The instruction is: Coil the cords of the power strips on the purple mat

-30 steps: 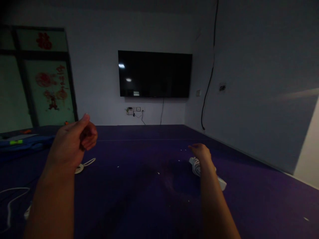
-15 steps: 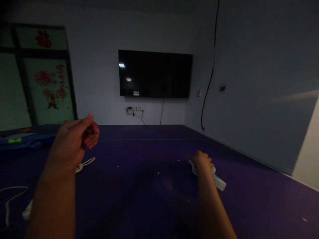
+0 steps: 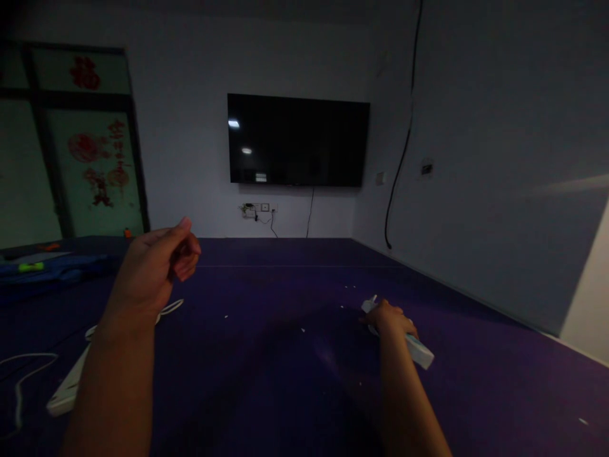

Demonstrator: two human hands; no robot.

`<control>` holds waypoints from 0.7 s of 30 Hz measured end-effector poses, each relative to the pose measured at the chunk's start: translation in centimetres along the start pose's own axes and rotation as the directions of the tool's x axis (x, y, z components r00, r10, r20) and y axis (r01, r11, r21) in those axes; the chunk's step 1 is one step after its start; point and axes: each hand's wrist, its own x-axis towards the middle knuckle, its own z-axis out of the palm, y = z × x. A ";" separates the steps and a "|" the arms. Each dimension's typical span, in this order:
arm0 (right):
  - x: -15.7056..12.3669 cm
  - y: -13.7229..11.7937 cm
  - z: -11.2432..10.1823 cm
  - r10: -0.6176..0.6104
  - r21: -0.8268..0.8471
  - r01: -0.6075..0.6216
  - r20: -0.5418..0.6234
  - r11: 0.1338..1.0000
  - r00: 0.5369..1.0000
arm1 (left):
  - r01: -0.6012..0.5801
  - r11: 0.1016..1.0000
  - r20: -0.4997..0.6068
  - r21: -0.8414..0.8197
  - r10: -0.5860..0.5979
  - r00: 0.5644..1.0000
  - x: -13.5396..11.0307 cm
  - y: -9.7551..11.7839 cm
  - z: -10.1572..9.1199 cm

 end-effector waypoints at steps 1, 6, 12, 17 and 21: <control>0.0 0.1 0.1 0.015 -0.014 -0.015 -0.003 1.000 1.000 | 0.005 1.000 -0.001 0.001 -0.005 1.000 0.1 -0.1 0.0; -0.2 0.2 0.5 0.079 -0.014 -0.081 -0.084 0.997 0.993 | 0.049 0.998 0.007 0.037 -0.050 0.999 0.7 -1.1 -0.3; -2.1 -0.5 -2.5 -0.015 0.226 0.068 -0.225 0.972 0.974 | 0.131 0.991 -0.095 0.008 -0.129 0.987 2.1 -4.9 -0.6; -7.7 -3.8 -4.5 -0.280 0.883 0.323 -0.233 0.341 0.931 | 0.370 0.919 -0.036 0.139 -0.369 0.929 -0.3 -10.9 1.2; -13.9 -7.0 -2.7 -0.528 0.994 -0.085 0.036 -0.068 0.848 | 0.522 0.842 0.131 0.136 -0.538 0.833 -5.4 -14.1 2.2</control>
